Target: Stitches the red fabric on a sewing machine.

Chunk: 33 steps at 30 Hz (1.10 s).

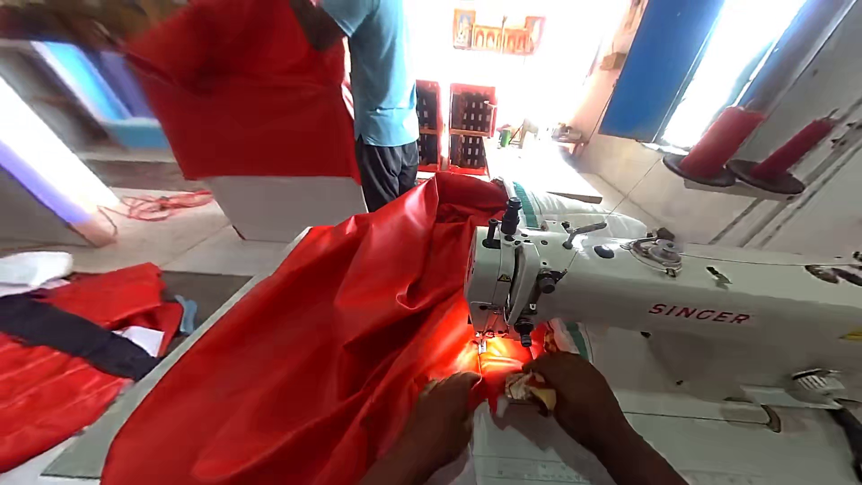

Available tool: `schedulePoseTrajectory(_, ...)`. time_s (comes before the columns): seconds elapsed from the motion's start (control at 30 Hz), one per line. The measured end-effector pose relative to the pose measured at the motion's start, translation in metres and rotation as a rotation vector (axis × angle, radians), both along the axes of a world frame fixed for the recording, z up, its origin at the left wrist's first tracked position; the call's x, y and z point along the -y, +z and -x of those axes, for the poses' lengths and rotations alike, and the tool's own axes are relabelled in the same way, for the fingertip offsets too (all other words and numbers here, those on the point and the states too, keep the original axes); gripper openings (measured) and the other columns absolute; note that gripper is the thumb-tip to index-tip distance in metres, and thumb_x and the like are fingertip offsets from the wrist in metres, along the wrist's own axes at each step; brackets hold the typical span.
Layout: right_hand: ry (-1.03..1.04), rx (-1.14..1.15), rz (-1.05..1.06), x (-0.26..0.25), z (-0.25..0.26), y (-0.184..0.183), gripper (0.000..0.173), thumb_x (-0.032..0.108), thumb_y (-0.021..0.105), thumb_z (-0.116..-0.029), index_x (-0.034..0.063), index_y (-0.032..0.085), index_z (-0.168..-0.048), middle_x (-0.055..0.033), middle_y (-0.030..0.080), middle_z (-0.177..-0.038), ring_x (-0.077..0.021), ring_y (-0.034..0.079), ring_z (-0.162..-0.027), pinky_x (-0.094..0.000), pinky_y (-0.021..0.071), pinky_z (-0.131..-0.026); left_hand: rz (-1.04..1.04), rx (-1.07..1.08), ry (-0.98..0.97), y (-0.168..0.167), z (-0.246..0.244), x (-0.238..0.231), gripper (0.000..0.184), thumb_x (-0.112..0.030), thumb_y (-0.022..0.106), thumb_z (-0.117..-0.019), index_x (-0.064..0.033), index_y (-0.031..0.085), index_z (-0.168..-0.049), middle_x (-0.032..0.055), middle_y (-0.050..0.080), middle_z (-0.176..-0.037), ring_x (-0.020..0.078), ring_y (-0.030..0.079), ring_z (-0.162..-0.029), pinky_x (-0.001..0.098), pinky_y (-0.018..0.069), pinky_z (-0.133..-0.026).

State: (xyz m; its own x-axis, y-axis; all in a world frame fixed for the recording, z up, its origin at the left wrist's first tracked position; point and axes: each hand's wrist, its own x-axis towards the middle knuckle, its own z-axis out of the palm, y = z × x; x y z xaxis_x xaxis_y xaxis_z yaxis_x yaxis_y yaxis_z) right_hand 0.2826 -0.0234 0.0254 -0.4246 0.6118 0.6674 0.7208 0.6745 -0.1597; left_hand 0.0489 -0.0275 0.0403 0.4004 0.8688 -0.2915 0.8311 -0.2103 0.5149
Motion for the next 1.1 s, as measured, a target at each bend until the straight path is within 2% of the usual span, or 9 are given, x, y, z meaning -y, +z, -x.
schedulePoseTrajectory(0.1, -0.042, -0.06, -0.095, -0.01, 0.014, 0.005, 0.018, 0.009, 0.065, -0.0868, 0.0093, 0.077, -0.101, -0.0062, 0.077, -0.098, -0.024, 0.075, -0.092, -0.0428, 0.0614, -0.083, -0.088, 0.037, 0.136, -0.003, -0.012, -0.005, 0.045, -0.007, 0.057, -0.0976, 0.0016, 0.054, -0.141, 0.024, 0.056, -0.142, 0.0395, 0.052, -0.135, 0.0552, 0.0399, -0.114)
schedulePoseTrajectory(0.33, -0.056, -0.158, -0.155, -0.014, 0.018, -0.002, 0.02, 0.012, 0.064, -0.0877, 0.0107, 0.079, -0.1, -0.0047, 0.078, -0.098, -0.0205, 0.076, -0.092, -0.0383, 0.0617, -0.083, -0.289, 0.055, 0.234, -0.02, -0.022, -0.008, 0.043, -0.002, 0.062, -0.0915, 0.0036, 0.057, -0.134, 0.0258, 0.061, -0.129, 0.0426, 0.056, -0.126, 0.0559, 0.0426, -0.108)
schedulePoseTrajectory(0.5, -0.006, -0.147, -0.12, -0.01, 0.012, -0.003, 0.021, 0.01, 0.063, -0.0878, 0.0138, 0.079, -0.101, -0.0018, 0.078, -0.099, -0.0185, 0.074, -0.094, -0.0375, 0.0605, -0.086, -0.496, 0.111, 0.058, -0.034, -0.008, -0.023, 0.028, -0.001, 0.058, -0.0948, -0.0009, 0.072, -0.119, 0.0242, 0.067, -0.108, 0.0408, 0.066, -0.106, 0.0553, 0.0537, -0.093)
schedulePoseTrajectory(0.67, 0.208, 0.023, 0.08, -0.006, -0.002, 0.006, 0.028, 0.005, 0.064, -0.0844, 0.0154, 0.076, -0.107, -0.0028, 0.077, -0.099, -0.0224, 0.074, -0.093, -0.0489, 0.0569, -0.085, -0.521, -0.007, -0.126, -0.03, -0.004, -0.027, 0.022, -0.01, 0.057, -0.0983, 0.0006, 0.073, -0.11, 0.0224, 0.069, -0.112, 0.0429, 0.068, -0.104, 0.0591, 0.0557, -0.084)
schedulePoseTrajectory(0.77, 0.354, 0.201, 0.468, -0.004, -0.008, 0.021, 0.033, 0.031, 0.068, -0.0927, 0.0134, 0.073, -0.121, -0.0099, 0.076, -0.105, -0.0316, 0.07, -0.101, -0.0617, 0.048, -0.095, -0.338, -0.161, -0.236, -0.012, -0.007, -0.026, 0.028, -0.017, 0.058, -0.098, 0.0, 0.071, -0.117, 0.0209, 0.064, -0.127, 0.0439, 0.06, -0.119, 0.0628, 0.0499, -0.093)
schedulePoseTrajectory(0.83, 0.44, 0.258, 0.683, -0.011, -0.01, 0.025, 0.066, 0.061, 0.058, -0.0944, 0.0084, 0.068, -0.132, -0.0159, 0.074, -0.112, -0.0348, 0.069, -0.106, -0.0644, 0.0447, -0.1, -0.301, -0.232, -0.285, -0.009, -0.011, -0.024, 0.032, -0.02, 0.059, -0.0961, 0.0017, 0.07, -0.116, 0.0216, 0.063, -0.13, 0.0437, 0.057, -0.123, 0.0615, 0.045, -0.099)
schedulePoseTrajectory(0.87, 0.474, 0.254, 0.756, -0.016, -0.009, 0.026, 0.073, 0.065, 0.049, -0.0962, 0.0059, 0.064, -0.136, -0.0184, 0.073, -0.116, -0.0356, 0.068, -0.109, -0.0639, 0.0441, -0.102, -0.3, -0.252, -0.29, -0.01, -0.012, -0.022, 0.033, -0.021, 0.058, -0.097, 0.0029, 0.069, -0.118, 0.0222, 0.063, -0.13, 0.0428, 0.057, -0.124, 0.0597, 0.0434, -0.102)
schedulePoseTrajectory(1.0, 0.283, 0.192, 0.969, -0.029, 0.009, 0.036, 0.057, 0.037, 0.026, -0.1115, 0.0004, 0.059, -0.14, -0.0211, 0.061, -0.139, -0.0331, 0.056, -0.134, -0.0521, 0.0382, -0.115, -0.34, -0.038, -0.223, -0.03, -0.004, -0.01, 0.044, -0.021, 0.058, -0.0996, 0.0054, 0.061, -0.135, 0.0267, 0.057, -0.14, 0.0412, 0.049, -0.139, 0.0535, 0.0356, -0.118)
schedulePoseTrajectory(1.1, 0.118, 0.316, 0.864, -0.038, 0.028, 0.016, 0.046, 0.03, 0.038, -0.1102, 0.0065, 0.056, -0.146, -0.0146, 0.054, -0.151, -0.0331, 0.047, -0.142, -0.0516, 0.0328, -0.119, -0.428, 0.142, -0.236, -0.042, 0.006, -0.005, 0.039, -0.017, 0.06, -0.1006, 0.0065, 0.065, -0.131, 0.0255, 0.061, -0.138, 0.0395, 0.054, -0.136, 0.0505, 0.041, -0.116)
